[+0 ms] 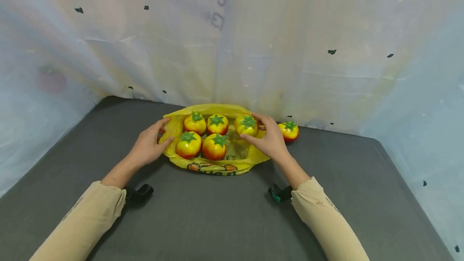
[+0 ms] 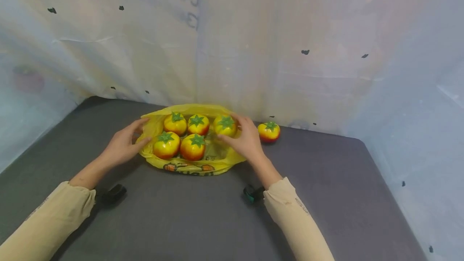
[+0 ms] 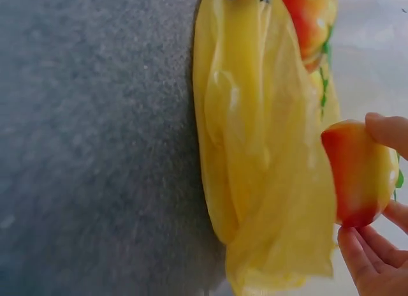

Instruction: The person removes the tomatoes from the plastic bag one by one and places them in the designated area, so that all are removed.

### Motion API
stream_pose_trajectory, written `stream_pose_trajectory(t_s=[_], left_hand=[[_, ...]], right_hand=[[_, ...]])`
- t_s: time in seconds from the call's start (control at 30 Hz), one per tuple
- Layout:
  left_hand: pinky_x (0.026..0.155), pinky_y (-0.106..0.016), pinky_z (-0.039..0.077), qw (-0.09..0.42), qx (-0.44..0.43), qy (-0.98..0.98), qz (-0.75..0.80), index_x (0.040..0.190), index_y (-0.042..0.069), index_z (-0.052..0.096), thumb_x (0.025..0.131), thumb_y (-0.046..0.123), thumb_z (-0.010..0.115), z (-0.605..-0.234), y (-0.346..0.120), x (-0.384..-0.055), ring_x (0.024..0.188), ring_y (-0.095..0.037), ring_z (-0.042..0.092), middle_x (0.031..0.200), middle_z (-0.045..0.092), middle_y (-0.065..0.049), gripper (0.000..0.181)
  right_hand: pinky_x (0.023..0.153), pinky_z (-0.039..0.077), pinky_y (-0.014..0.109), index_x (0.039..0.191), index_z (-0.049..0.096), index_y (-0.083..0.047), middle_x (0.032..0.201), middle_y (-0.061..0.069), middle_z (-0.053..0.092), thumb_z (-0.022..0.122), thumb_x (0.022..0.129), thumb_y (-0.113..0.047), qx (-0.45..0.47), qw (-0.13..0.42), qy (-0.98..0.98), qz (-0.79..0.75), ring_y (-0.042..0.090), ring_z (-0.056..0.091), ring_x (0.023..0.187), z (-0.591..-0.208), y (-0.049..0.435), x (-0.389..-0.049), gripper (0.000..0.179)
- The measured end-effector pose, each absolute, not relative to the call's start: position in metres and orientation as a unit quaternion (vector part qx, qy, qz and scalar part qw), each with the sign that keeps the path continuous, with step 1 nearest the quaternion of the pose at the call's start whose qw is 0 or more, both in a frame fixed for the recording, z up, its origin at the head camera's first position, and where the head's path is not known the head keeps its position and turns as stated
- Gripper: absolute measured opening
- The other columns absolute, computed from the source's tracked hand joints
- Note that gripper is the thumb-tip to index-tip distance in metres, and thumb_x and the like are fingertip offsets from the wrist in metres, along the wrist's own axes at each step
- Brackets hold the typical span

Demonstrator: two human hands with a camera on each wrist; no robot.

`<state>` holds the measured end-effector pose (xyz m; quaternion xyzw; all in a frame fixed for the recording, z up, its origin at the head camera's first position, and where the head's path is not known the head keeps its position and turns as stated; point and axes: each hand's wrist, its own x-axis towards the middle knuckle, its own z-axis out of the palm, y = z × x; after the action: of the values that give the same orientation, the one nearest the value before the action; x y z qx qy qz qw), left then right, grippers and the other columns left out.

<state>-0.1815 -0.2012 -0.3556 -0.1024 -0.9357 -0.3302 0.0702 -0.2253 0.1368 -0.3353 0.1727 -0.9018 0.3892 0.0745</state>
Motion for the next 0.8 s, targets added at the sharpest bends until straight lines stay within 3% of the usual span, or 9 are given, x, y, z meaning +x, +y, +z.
stream_pose_trajectory(t_s=[0.3, 0.63, 0.8], left_hand=[[0.084, -0.055, 0.048, 0.062, -0.100, -0.936, -0.333, 0.145, -0.005, 0.032, 0.095, 0.012, 0.057, -0.354, -0.201, -0.181, 0.107, -0.043, 0.054, 0.116, 0.053, -0.027, 0.059], [0.082, -0.056, 0.048, 0.058, -0.102, -0.938, -0.326, 0.146, -0.004, 0.031, 0.096, 0.015, 0.057, -0.353, -0.201, -0.181, 0.108, -0.044, 0.053, 0.117, 0.052, -0.028, 0.060], [0.081, -0.055, 0.049, 0.055, -0.105, -0.940, -0.321, 0.146, -0.003, 0.031, 0.097, 0.019, 0.057, -0.355, -0.202, -0.180, 0.108, -0.044, 0.053, 0.117, 0.052, -0.028, 0.060]], right_hand=[[0.098, 0.048, 0.047, 0.138, 0.051, -0.015, 0.127, 0.012, 0.052, 0.079, 0.080, -0.035, 0.138, 0.096, -0.894, 0.415, 0.028, 0.054, 0.114, -0.333, 0.163, -0.208, 0.068], [0.096, 0.050, 0.043, 0.138, 0.052, -0.016, 0.132, 0.012, 0.050, 0.081, 0.077, -0.035, 0.122, 0.110, -0.900, 0.405, 0.029, 0.055, 0.118, -0.332, 0.190, -0.198, 0.069], [0.096, 0.051, 0.042, 0.137, 0.053, -0.017, 0.128, 0.012, 0.052, 0.082, 0.076, -0.035, 0.099, 0.106, -0.904, 0.402, 0.028, 0.058, 0.112, -0.335, 0.204, -0.191, 0.070]])
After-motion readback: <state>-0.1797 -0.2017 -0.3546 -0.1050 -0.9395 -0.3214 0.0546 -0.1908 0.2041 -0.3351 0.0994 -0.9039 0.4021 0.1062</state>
